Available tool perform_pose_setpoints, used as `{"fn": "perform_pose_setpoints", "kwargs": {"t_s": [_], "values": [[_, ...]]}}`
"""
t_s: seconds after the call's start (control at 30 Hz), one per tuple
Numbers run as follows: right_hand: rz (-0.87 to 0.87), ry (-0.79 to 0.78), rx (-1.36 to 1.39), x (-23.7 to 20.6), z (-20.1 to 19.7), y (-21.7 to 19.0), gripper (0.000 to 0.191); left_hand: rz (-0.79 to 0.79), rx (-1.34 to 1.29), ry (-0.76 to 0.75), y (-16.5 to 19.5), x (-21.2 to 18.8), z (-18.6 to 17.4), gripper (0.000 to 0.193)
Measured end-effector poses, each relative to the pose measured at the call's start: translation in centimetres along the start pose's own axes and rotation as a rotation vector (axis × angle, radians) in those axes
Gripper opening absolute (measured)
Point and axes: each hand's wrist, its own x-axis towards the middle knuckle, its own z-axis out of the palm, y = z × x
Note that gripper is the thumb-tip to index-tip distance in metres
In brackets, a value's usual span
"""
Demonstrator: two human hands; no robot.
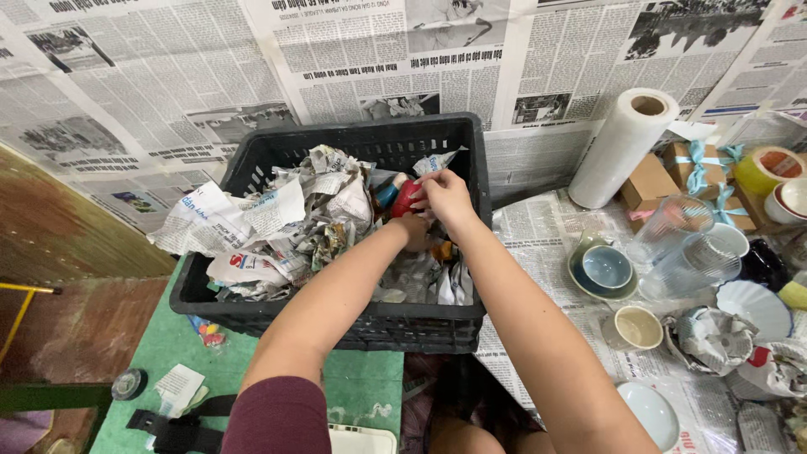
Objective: The person sits at a table and wraps small ceramic bowls and cups in newspaper. They pick up a piece of newspaper, place a ceramic item on it, fold the paper around the item, and set the wrapped bundle on the table. This process is repeated for several items.
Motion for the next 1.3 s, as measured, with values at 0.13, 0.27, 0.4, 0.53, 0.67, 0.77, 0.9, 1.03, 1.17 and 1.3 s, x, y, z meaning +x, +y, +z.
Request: {"fn": "perform_pose_setpoints", "kwargs": {"t_s": [0.13,0.27,0.4,0.53,0.67,0.77,0.9,1.03,1.17,1.3], "values": [[-0.058,0.048,0.068,1.0,-0.6,0.7,0.019,-0.042,-0.119,0.024,0.0,-1.5,-0.9,0.065],[-0.105,0.112,0.095,1.5,-1.2,1.2,0.018,-0.018,-0.235,0.149,-0.2,-2.1,-0.9,0.055],[-0.063,0.101,0.093,1.3,-1.4,0.9,0.018,-0.104,-0.303,0.017,0.5,-1.4,-1.0,0.063],[0.002,0.07,0.039,1.1,-1.4,0.6,0.017,-0.101,-0.253,-0.029,0.9,-1.1,-1.0,0.068],[-0.087,0.117,-0.109,0.6,-0.8,0.6,0.019,-0.15,-0.297,-0.02,0.8,-1.1,-0.7,0.072],[-0.632,0.317,-0.525,-0.6,-0.2,-0.1,0.026,-0.156,-0.311,0.111,0.1,-1.7,-2.1,0.053],[-0.955,0.4,-0.67,-3.7,0.7,-2.7,0.032,-0.192,-0.499,0.527,-1.7,-7.7,-5.0,0.03],[-0.784,0.225,-0.486,-8.8,0.6,-5.8,0.031,0.056,-0.666,1.132,1.0,-20.6,-4.8,0.029],[0.017,-0.259,0.37,-17.8,-1.5,-5.5,0.045,0.058,-0.754,1.21,8.8,-29.5,-1.8,0.028],[0.03,-0.425,0.278,-27.9,-5.2,-1.4,0.046,0.089,-0.942,1.279,16.4,-32.0,3.0,0.024]]}}
